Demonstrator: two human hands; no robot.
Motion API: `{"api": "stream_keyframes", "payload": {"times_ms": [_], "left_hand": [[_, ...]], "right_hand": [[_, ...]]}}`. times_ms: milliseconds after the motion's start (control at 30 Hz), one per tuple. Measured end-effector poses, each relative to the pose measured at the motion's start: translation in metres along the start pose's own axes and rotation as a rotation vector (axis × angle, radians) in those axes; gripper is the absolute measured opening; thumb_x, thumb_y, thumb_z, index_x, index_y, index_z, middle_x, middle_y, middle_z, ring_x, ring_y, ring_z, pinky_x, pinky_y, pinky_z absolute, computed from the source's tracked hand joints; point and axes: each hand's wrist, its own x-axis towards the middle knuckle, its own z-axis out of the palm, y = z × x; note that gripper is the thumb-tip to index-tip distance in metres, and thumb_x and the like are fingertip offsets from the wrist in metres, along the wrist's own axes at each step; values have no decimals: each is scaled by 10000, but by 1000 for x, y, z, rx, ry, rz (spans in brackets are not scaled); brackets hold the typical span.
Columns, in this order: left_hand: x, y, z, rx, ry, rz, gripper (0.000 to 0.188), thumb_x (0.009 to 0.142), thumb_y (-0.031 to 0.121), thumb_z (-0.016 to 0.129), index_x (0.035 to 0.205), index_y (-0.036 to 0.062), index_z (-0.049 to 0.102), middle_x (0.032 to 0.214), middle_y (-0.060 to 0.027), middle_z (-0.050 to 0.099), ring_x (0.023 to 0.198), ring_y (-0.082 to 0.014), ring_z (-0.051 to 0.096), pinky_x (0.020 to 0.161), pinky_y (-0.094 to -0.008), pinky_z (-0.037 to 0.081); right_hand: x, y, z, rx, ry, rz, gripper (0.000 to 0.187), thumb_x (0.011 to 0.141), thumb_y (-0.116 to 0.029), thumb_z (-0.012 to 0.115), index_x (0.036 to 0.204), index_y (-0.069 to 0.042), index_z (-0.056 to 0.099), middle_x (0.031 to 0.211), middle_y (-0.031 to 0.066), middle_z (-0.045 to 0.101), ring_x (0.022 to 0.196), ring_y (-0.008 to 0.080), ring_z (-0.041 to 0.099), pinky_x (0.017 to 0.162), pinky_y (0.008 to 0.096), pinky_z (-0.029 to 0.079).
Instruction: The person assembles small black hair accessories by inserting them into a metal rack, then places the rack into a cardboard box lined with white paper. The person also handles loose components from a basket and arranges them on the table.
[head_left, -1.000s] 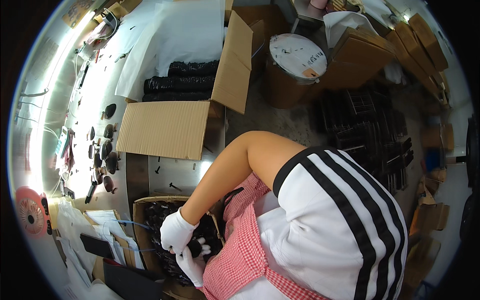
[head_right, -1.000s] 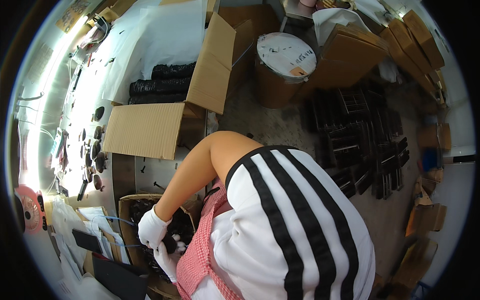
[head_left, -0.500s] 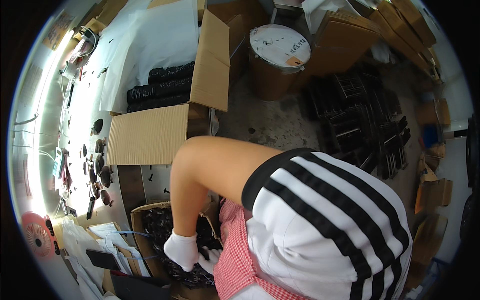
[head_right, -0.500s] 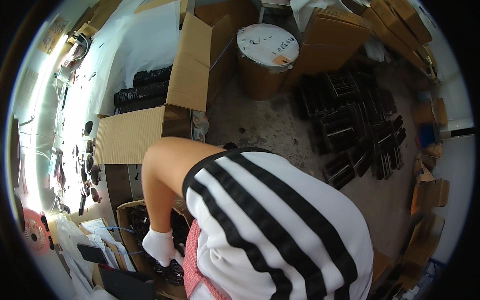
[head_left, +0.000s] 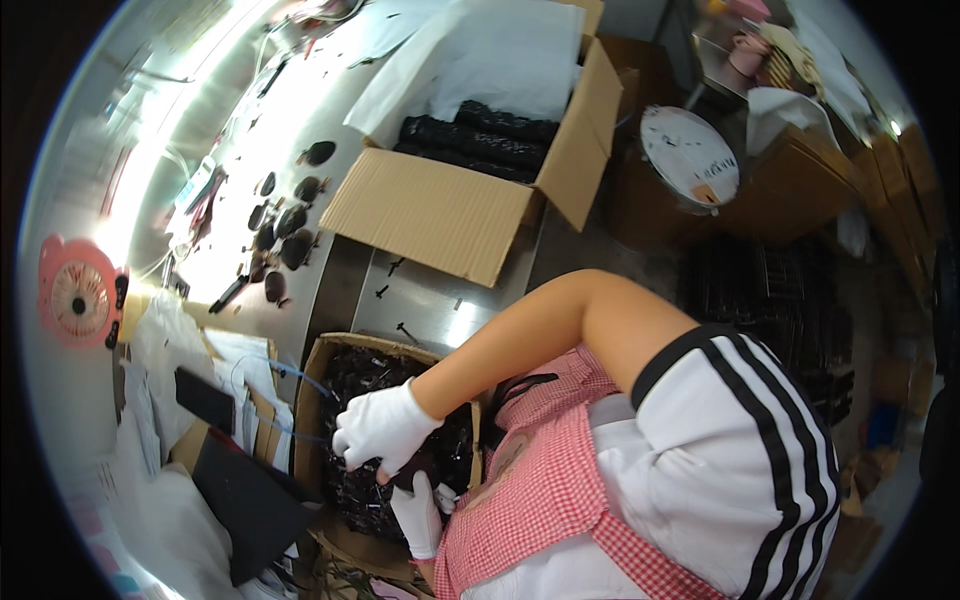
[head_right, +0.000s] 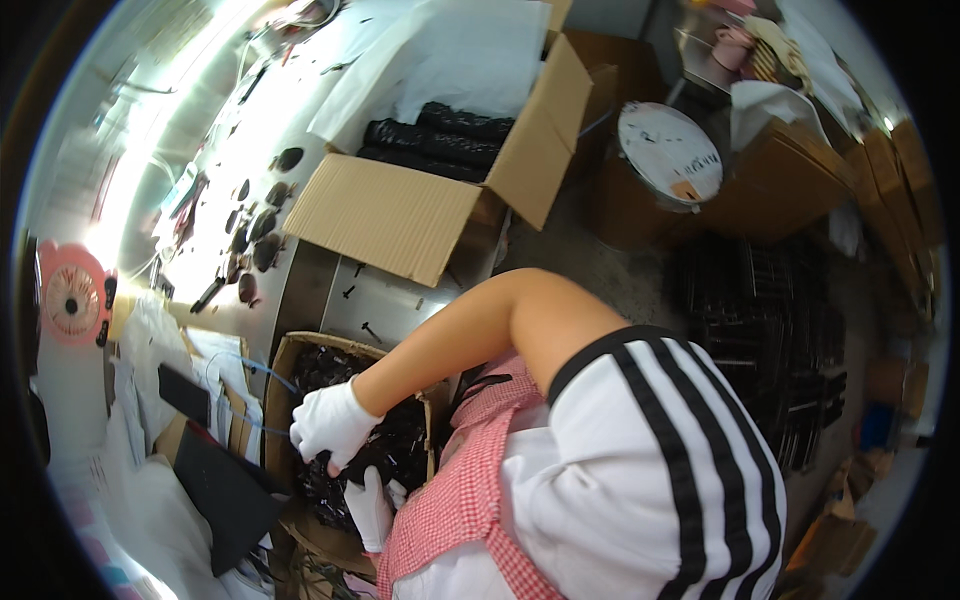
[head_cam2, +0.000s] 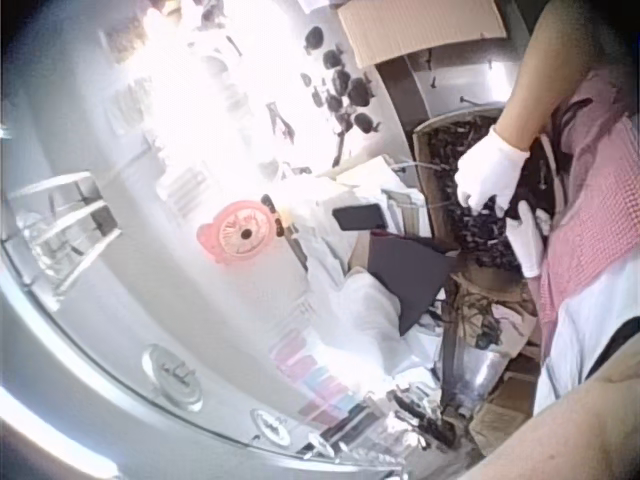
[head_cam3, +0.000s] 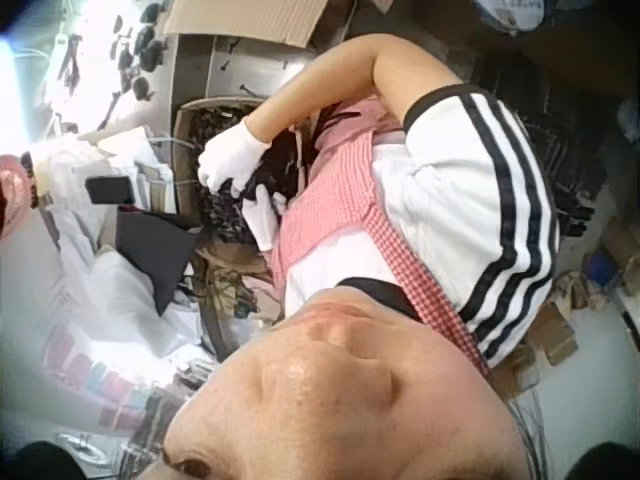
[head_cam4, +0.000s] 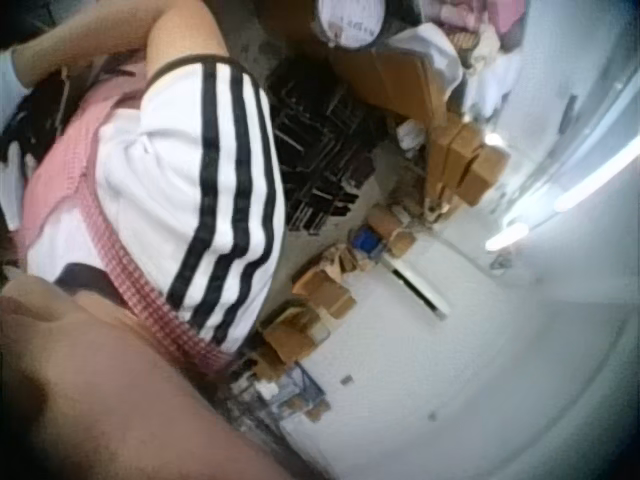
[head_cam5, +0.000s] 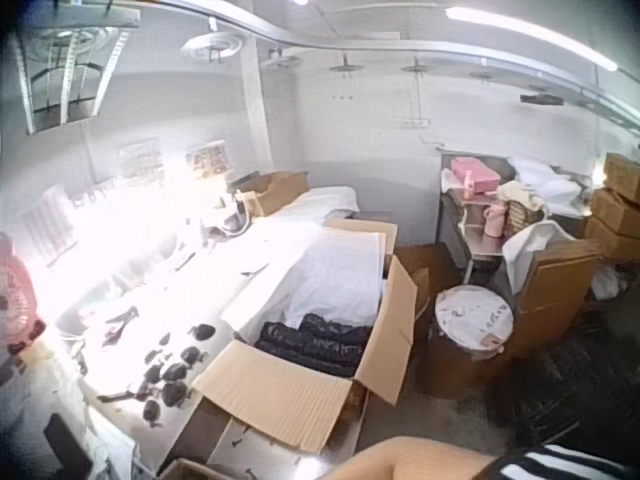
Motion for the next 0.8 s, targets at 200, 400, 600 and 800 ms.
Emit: {"api": "stream_keyframes", "payload": {"times_ms": [200,400,600,800], "left_hand": [[39,53,33,263,-71,202,289,977,167,577,751,-12,588,552,-63,604,433,-137,533,445,-298,412],[81,120,79,713,-46,829,149,869,155,702,927,33,637,721,-172,646,620,-344,660,525,-387,510],[108,174,102,440,-43,775,436,811,134,772,1193,48,582,676,-32,573,582,-150,559,572,-285,488],[121,191,133,486,-128,810,286,843,80,713,1117,54,635,718,-66,610,612,-199,600,580,-316,493]], "right_hand": [[-35,-17,-76,-165,-241,203,120,787,-141,663,862,-56,700,871,126,701,855,322,702,706,414,580],[-81,7,-162,-194,-98,195,141,787,-134,667,909,-93,610,862,61,611,822,256,671,691,345,566],[-156,101,-265,186,298,489,167,868,-131,696,995,-49,626,868,90,653,834,195,648,776,329,521],[-236,251,-327,239,521,940,101,945,-89,631,1026,-38,600,882,11,616,800,97,552,761,269,485]]}}
